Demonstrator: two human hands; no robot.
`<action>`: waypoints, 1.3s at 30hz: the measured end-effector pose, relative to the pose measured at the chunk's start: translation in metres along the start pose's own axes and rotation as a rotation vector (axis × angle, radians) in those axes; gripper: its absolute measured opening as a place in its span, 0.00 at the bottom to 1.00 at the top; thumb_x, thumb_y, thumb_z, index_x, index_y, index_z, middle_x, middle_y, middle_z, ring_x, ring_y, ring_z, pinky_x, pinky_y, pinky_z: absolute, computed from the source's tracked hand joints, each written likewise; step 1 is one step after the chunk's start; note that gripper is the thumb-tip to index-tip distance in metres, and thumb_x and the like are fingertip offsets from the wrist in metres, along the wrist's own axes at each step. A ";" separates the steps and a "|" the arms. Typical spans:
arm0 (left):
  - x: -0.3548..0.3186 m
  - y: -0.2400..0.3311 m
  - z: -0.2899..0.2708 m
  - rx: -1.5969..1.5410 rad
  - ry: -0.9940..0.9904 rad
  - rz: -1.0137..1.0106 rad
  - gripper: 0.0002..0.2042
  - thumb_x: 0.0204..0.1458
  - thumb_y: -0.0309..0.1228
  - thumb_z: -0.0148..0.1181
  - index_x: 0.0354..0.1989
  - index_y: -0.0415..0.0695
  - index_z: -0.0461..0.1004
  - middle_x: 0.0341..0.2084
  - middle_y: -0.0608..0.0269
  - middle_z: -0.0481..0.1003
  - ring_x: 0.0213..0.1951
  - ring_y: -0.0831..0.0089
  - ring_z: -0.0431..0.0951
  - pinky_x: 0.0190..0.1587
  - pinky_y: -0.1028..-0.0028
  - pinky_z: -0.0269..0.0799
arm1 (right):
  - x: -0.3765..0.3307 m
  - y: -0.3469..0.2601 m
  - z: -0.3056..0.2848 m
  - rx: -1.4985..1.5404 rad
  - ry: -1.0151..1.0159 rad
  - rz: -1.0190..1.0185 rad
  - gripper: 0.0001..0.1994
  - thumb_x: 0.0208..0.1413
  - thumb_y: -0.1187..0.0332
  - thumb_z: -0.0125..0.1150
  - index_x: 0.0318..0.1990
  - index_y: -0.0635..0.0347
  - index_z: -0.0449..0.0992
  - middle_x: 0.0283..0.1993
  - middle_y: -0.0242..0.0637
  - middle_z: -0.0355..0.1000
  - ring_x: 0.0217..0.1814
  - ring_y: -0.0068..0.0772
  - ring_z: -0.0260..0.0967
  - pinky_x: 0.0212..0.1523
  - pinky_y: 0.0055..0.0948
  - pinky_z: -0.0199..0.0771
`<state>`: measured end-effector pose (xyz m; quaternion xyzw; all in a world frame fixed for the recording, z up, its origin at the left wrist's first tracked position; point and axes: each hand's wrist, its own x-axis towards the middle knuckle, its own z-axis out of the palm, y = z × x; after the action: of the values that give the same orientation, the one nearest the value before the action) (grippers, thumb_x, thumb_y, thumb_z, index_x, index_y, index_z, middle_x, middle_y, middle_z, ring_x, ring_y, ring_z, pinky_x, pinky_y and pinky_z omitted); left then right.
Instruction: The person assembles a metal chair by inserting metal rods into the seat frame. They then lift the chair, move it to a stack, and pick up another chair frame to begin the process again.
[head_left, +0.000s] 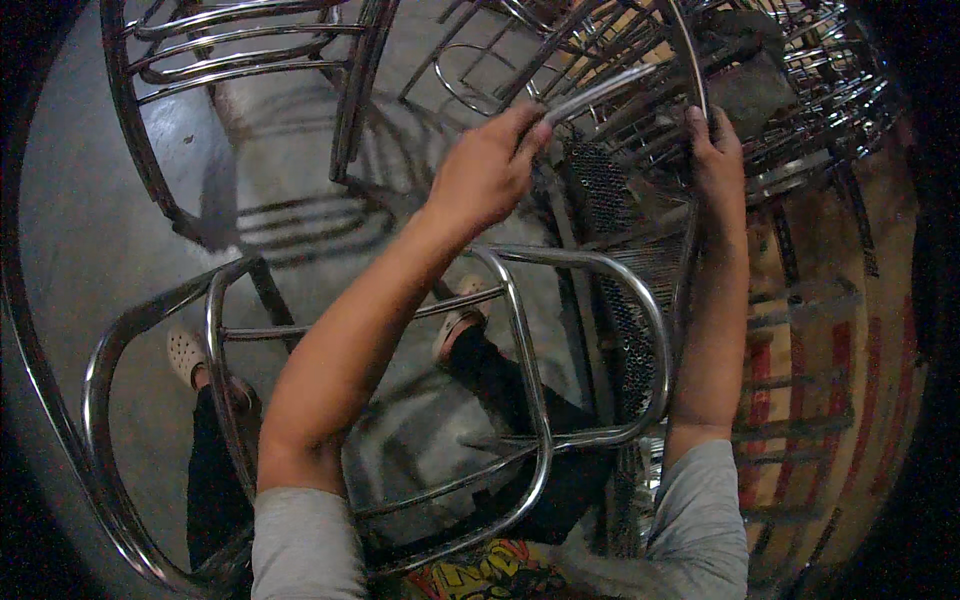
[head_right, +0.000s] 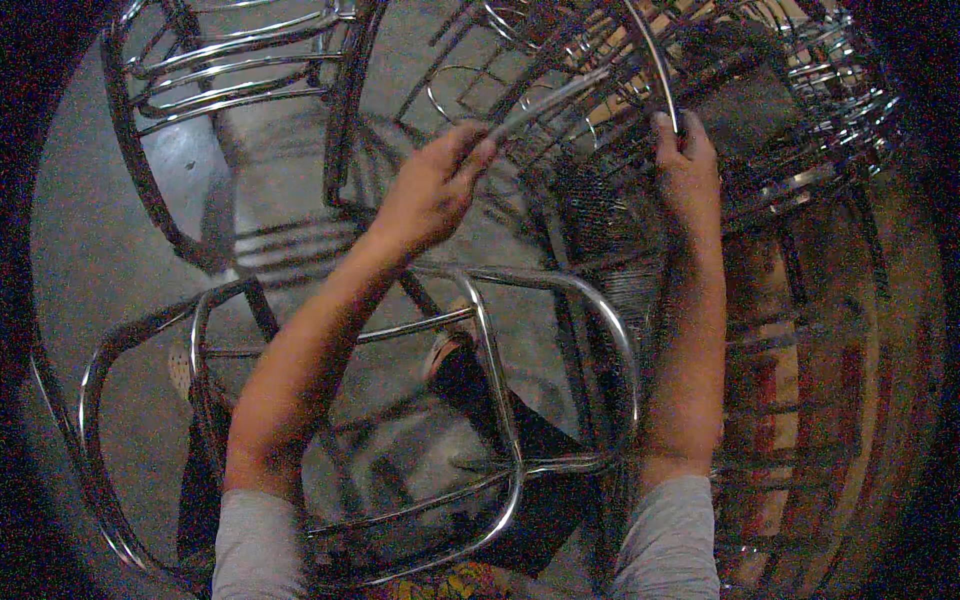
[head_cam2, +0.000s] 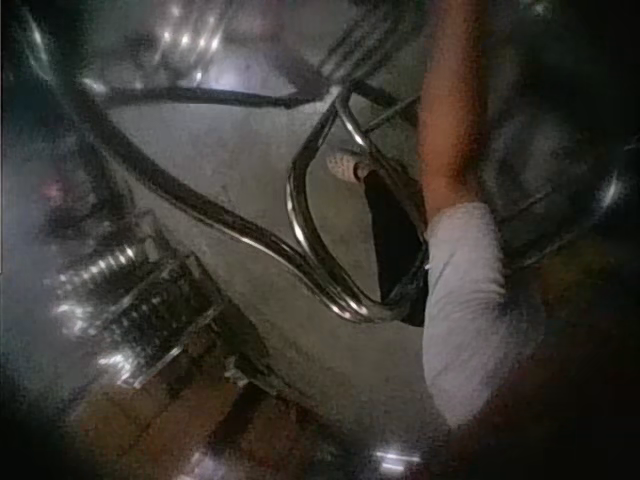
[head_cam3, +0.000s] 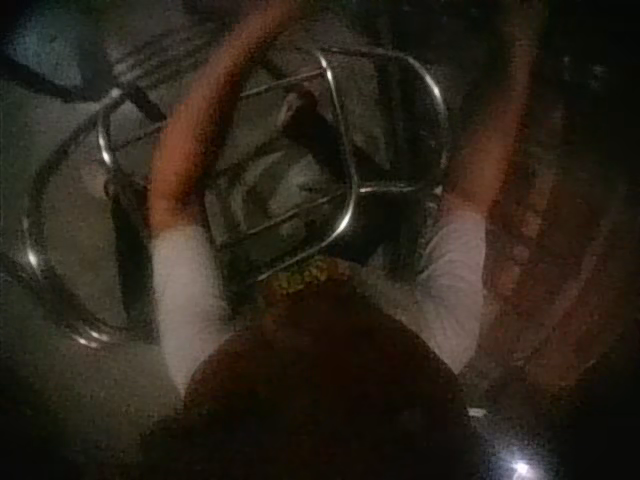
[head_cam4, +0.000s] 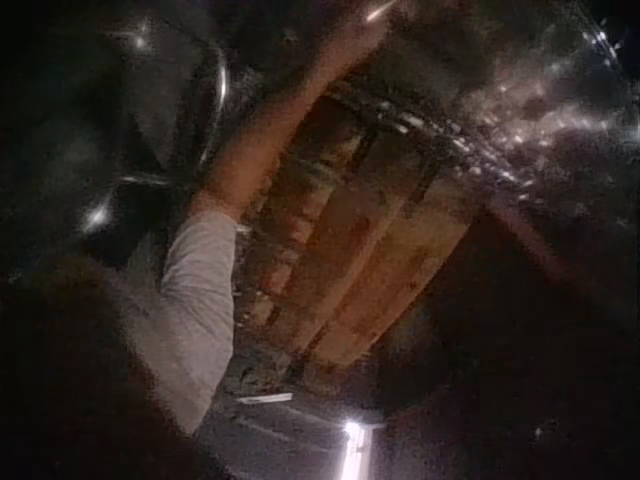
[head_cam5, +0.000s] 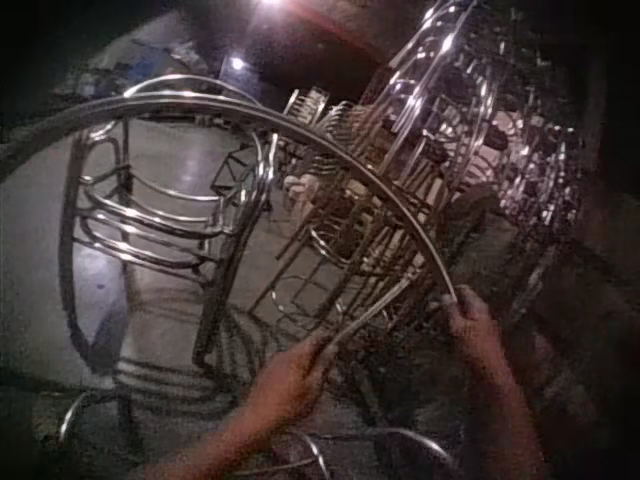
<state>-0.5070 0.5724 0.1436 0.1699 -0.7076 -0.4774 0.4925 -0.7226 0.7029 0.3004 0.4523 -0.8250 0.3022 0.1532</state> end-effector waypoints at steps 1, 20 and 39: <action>0.013 0.004 0.000 0.008 0.010 0.030 0.16 0.60 0.44 0.48 0.49 0.47 0.71 0.36 0.45 0.76 0.41 0.44 0.75 0.42 0.54 0.69 | -0.001 -0.001 0.001 0.019 -0.003 0.010 0.34 0.60 0.47 0.53 0.58 0.74 0.65 0.56 0.57 0.69 0.58 0.47 0.67 0.60 0.34 0.61; 0.099 -0.002 -0.043 0.117 -0.146 0.223 0.20 0.60 0.45 0.52 0.52 0.42 0.71 0.40 0.47 0.76 0.44 0.57 0.76 0.48 0.65 0.68 | -0.018 -0.029 0.002 0.068 0.037 -0.005 0.29 0.60 0.52 0.52 0.60 0.66 0.65 0.55 0.57 0.69 0.59 0.54 0.67 0.59 0.40 0.64; 0.090 -0.008 -0.018 0.152 -0.031 0.212 0.16 0.59 0.43 0.53 0.48 0.46 0.74 0.32 0.50 0.77 0.34 0.58 0.77 0.38 0.64 0.69 | -0.022 -0.034 0.001 -0.023 0.022 0.067 0.29 0.60 0.50 0.50 0.62 0.60 0.63 0.53 0.57 0.70 0.57 0.58 0.68 0.57 0.45 0.66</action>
<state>-0.5343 0.4949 0.1862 0.1236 -0.7633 -0.3702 0.5149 -0.6825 0.7024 0.3002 0.4194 -0.8412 0.3028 0.1574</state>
